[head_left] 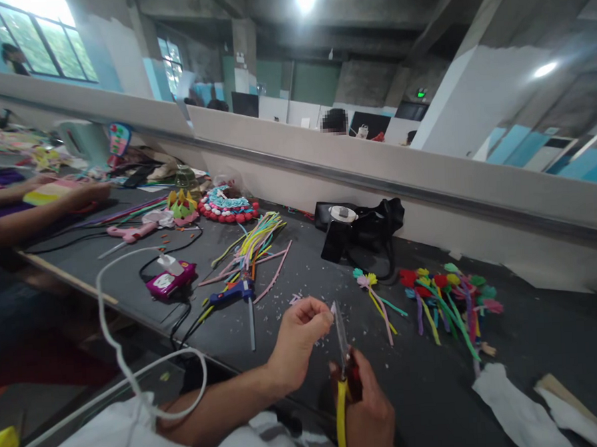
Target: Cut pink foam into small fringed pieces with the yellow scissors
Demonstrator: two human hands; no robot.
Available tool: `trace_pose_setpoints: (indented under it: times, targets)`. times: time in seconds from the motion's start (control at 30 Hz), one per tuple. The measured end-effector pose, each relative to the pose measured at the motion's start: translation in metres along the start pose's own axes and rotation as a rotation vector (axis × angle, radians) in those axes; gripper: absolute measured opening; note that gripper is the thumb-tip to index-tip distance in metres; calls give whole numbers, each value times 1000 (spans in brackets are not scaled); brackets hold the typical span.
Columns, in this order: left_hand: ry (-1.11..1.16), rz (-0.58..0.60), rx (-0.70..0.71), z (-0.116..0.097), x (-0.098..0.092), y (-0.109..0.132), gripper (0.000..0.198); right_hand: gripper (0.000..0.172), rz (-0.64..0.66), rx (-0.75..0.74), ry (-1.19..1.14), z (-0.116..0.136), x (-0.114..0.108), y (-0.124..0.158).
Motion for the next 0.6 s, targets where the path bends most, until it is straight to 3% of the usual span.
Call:
trace_pose_setpoints:
  times: [0.37, 0.6]
  targets:
    - [92, 40, -17, 6, 3, 0, 15, 46, -64, -55, -13, 3, 0, 3]
    - [149, 62, -30, 6, 7, 4, 16, 43, -3, -56, -71, 0, 4, 7]
Point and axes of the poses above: each hand's wrist, its own y-axis away from the middle knuckle, its own x-axis out of the palm, z = x × y, the point moved 3 cm from there along -y, towards the middle knuckle, and after that the axes turned 1 degree about x, right-handed, at the moved point
